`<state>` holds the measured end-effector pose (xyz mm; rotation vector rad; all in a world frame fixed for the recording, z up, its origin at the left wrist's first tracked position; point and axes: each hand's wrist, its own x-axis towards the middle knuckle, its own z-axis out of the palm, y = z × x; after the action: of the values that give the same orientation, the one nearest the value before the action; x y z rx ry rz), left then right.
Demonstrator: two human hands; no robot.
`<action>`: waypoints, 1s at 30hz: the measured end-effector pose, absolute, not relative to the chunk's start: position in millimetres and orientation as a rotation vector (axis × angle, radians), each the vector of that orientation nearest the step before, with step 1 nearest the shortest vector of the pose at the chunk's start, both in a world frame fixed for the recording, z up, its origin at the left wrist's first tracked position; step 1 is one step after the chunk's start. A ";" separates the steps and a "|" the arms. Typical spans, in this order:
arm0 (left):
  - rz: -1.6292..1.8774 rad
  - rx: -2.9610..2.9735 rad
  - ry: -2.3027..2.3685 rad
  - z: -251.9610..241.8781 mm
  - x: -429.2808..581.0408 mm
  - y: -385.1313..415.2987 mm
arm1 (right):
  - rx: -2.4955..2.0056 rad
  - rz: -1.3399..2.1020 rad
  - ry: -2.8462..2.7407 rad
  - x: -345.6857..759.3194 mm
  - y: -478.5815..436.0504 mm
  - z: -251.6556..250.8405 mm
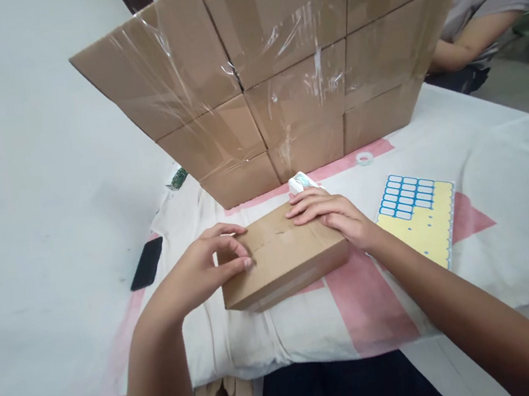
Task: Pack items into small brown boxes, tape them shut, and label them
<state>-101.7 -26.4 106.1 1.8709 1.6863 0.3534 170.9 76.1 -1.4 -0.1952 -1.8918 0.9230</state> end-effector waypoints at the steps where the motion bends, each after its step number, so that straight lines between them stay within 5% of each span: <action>1: 0.356 1.878 1.714 105.0 -101.2 -26.3 | -0.192 0.924 -1.894 170.9 76.3 -1.5; 23: 0.706 1.866 1.836 63.2 -100.9 -25.3 | -0.200 0.922 -1.909 170.5 76.0 -1.6; 30: 0.493 1.737 1.605 67.4 -116.0 -35.3 | -0.194 0.934 -1.885 167.8 73.6 -2.0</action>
<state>-116.0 -35.3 67.4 1.7374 1.6054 0.4928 167.8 73.6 -2.0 -0.1938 -1.8849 0.9343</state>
